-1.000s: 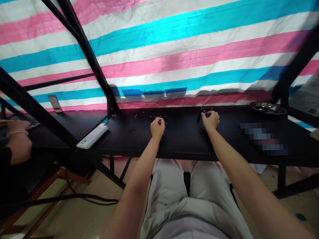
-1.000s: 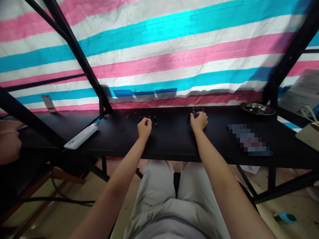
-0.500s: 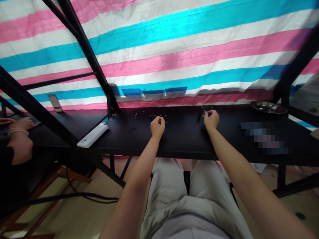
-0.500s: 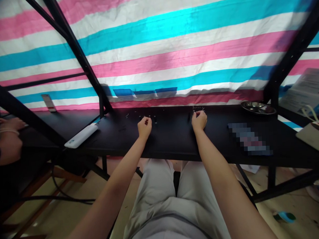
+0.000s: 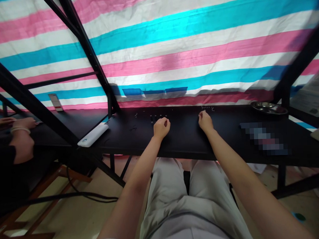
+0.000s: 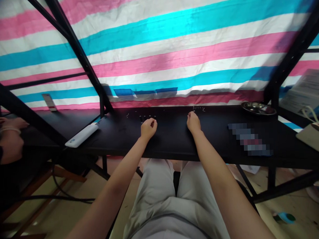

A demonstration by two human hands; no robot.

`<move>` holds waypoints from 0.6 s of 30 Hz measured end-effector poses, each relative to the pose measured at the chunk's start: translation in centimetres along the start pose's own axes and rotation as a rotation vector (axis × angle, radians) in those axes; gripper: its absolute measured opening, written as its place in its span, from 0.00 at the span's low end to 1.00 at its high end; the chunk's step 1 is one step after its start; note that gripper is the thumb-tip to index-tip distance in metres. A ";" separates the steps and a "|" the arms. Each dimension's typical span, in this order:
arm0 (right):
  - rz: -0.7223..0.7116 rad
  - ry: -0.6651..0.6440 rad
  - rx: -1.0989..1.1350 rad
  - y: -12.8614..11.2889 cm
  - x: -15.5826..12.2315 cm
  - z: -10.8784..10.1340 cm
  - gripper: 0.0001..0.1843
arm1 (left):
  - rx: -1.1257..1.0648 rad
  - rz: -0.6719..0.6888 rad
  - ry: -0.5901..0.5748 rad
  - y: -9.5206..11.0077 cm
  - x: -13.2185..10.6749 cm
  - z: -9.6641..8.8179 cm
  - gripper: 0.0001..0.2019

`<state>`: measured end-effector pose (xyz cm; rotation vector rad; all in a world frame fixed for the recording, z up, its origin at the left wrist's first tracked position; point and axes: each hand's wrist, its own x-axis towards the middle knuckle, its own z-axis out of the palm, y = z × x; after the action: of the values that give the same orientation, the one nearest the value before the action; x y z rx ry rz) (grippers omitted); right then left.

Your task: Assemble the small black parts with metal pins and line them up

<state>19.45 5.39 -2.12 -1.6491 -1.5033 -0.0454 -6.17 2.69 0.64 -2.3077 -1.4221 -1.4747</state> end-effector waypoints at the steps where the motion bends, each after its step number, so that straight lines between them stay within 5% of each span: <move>1: -0.003 -0.012 -0.007 0.1 0.0 0.0 0.10 | -0.002 0.015 -0.011 0.1 0.0 0.0 0.11; 18: -0.101 0.040 -0.028 -1.9 -0.5 -0.9 0.06 | 0.140 0.193 -0.090 0.8 -0.2 0.2 0.14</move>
<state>18.26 4.26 -0.78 -1.5845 -1.5611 -0.1542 -5.46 2.20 0.66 -2.3729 -1.2361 -1.1948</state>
